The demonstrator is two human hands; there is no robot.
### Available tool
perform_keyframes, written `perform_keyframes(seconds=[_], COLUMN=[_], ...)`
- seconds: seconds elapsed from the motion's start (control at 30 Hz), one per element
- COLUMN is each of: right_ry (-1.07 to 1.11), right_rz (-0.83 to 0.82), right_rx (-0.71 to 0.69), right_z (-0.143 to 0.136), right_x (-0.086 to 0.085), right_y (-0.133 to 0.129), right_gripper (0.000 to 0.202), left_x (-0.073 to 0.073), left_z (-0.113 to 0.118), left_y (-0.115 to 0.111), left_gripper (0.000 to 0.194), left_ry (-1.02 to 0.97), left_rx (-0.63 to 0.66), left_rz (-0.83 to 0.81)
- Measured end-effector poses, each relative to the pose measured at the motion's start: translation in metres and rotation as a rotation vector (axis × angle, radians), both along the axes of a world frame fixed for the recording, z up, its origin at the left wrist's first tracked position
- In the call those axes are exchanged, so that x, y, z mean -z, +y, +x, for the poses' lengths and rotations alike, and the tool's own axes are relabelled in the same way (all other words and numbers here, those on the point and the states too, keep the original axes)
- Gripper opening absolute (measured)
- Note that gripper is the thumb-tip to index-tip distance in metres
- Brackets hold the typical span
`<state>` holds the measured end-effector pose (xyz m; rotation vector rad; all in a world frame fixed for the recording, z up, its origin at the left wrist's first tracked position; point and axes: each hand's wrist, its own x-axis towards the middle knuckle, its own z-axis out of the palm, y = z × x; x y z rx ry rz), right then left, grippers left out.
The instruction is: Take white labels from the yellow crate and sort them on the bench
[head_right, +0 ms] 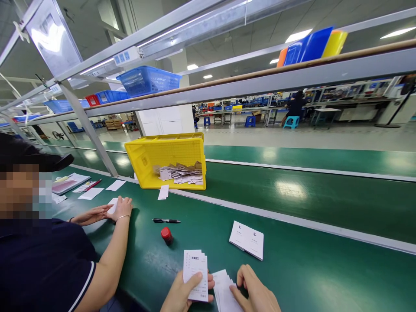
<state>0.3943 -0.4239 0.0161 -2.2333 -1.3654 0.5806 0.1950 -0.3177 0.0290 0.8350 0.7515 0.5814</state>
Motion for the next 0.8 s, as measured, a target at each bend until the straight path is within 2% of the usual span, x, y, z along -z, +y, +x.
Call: perform_keyframes(seconds=[0.17,0.3,0.4,0.5,0.6,0.7,0.8], right_ry=[0.288,0.324,0.489,0.754,0.883,0.832,0.442], right_rz=[0.132,0.179,0.225,0.154,0.014,-0.061,-0.063], right_rx=[-0.101,-0.173,-0.165,-0.151,-0.303,-0.438,-0.510], right_z=[-0.015,-0.024,-0.015,0.003,0.015,0.018,0.014], right_x=[-0.031,-0.044,-0.046,-0.052,-0.066,-0.090,-0.112], right_y=[0.023,0.034,0.031,0.019,0.006,0.000,0.001], right_gripper=[0.035,0.033,0.047,0.052,0.047,0.039,0.019], left_x=[0.004,0.013,0.013,0.007,-0.001,-0.005,-0.006], left_z=[0.009,0.012,0.006,-0.007,-0.017,-0.020,-0.018], left_y=[-0.007,-0.009,-0.004,0.005,0.011,0.013,0.011], left_gripper=[0.061,0.060,0.056,0.054,0.052,0.049,0.054], left_ry=[0.033,0.052,0.047,0.046,0.043,0.043,0.031], left_rx=[0.088,0.135,0.079,-0.006,-0.098,-0.125,-0.116], left_rz=[0.102,0.203,0.146,0.064,0.027,0.004,-0.008])
